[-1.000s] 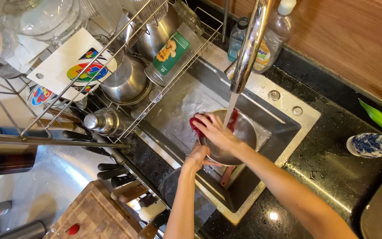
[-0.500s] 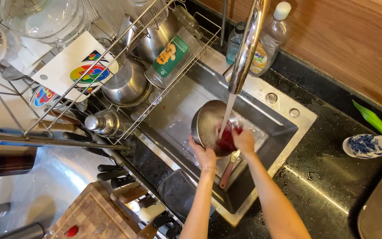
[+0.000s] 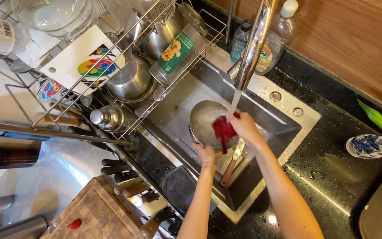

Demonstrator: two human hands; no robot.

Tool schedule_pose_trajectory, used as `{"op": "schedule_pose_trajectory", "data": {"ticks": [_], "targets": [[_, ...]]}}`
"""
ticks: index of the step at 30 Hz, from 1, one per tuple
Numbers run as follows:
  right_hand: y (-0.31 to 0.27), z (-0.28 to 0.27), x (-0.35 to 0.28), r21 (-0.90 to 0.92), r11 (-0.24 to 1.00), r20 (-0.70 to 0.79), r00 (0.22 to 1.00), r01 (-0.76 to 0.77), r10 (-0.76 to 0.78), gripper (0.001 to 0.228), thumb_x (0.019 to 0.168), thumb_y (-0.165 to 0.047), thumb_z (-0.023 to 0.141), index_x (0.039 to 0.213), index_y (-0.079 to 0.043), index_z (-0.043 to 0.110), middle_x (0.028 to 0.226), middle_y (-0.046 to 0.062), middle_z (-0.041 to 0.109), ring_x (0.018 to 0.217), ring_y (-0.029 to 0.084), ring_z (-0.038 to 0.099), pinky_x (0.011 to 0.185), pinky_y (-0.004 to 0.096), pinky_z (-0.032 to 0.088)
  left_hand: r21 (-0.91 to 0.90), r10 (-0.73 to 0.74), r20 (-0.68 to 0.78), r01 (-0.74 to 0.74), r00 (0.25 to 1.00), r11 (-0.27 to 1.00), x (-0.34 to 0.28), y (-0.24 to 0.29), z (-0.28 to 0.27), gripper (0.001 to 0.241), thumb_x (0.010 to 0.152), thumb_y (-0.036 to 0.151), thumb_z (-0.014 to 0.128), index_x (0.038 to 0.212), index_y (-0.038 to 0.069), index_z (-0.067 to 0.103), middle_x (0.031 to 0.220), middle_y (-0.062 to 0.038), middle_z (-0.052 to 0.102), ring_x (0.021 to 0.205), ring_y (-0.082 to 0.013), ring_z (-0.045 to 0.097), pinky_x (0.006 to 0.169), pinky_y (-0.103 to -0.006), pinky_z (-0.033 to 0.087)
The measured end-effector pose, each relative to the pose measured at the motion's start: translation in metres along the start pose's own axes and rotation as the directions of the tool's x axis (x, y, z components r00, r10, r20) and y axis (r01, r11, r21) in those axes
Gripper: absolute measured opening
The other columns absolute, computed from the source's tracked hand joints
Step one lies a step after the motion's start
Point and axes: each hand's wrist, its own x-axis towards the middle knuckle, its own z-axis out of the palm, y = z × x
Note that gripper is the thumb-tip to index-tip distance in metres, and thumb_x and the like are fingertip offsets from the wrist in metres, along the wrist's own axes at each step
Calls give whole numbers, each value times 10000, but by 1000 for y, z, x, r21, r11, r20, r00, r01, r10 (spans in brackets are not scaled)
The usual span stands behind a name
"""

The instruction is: The recorder washes kitchen tools and a mixing bowl, prepares a piping bag, and organizes strawberry containers in a cake shop kitchen.

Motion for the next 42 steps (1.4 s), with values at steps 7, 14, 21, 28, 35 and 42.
{"op": "schedule_pose_trajectory", "data": {"ticks": [7, 14, 21, 28, 35, 42], "targets": [[-7, 17, 36, 811, 541, 307, 949, -224, -69, 306, 1006, -341, 550, 1074, -60, 650, 938, 73, 725, 842, 208, 689, 789, 405, 571, -128, -115, 31, 118, 993, 985, 6, -57, 9, 842, 814, -135, 441, 1562, 28, 90, 1408, -210, 505, 1284, -297, 549, 1119, -333, 387], [111, 78, 76, -198, 957, 33, 977, 212, -210, 509, 1021, -461, 627, 1127, 37, 634, 1076, 312, 667, 964, 437, 657, 869, 577, 533, -263, -170, 92, 189, 981, 946, -24, 23, 6, 792, 894, -54, 511, 1565, 65, 106, 1333, -159, 594, 1215, -278, 586, 1076, -370, 440], [94, 54, 14, -786, 526, 207, 940, 324, -270, 477, 970, -98, 592, 1425, -68, 453, 1086, 202, 735, 1016, 391, 730, 843, 499, 591, -120, -144, 119, 158, 982, 980, -14, 11, -1, 804, 874, -68, 489, 1576, 65, 119, 1427, -206, 517, 1264, -281, 575, 1111, -349, 420], [70, 49, 55, 75, 977, 107, 973, 199, -207, 551, 841, -51, 708, 1339, -40, 471, 977, 281, 681, 890, 431, 685, 738, 498, 551, -84, -257, 106, 266, 961, 960, -18, 1, -6, 835, 868, -78, 489, 1587, 82, 95, 1433, -190, 528, 1279, -267, 554, 1117, -334, 391], [150, 125, 105, -323, 804, 40, 856, 499, -515, 676, 804, -158, 740, 1415, -50, 471, 1440, 232, 501, 1315, 327, 481, 1000, 459, 486, -256, -483, 264, 544, 835, 799, -34, 12, -1, 807, 925, -27, 419, 1568, 246, 15, 1473, -170, 405, 1185, -420, 598, 739, -543, 603], [89, 88, 39, -98, 949, 550, 811, 299, -199, 634, 958, -471, 579, 1440, -61, 551, 1524, 191, 502, 1422, 311, 445, 1156, 418, 339, -192, -402, 362, 489, 841, 851, -15, 25, -20, 724, 984, 23, 488, 1522, 230, 49, 1439, -167, 403, 1129, -380, 631, 712, -554, 618]]}}
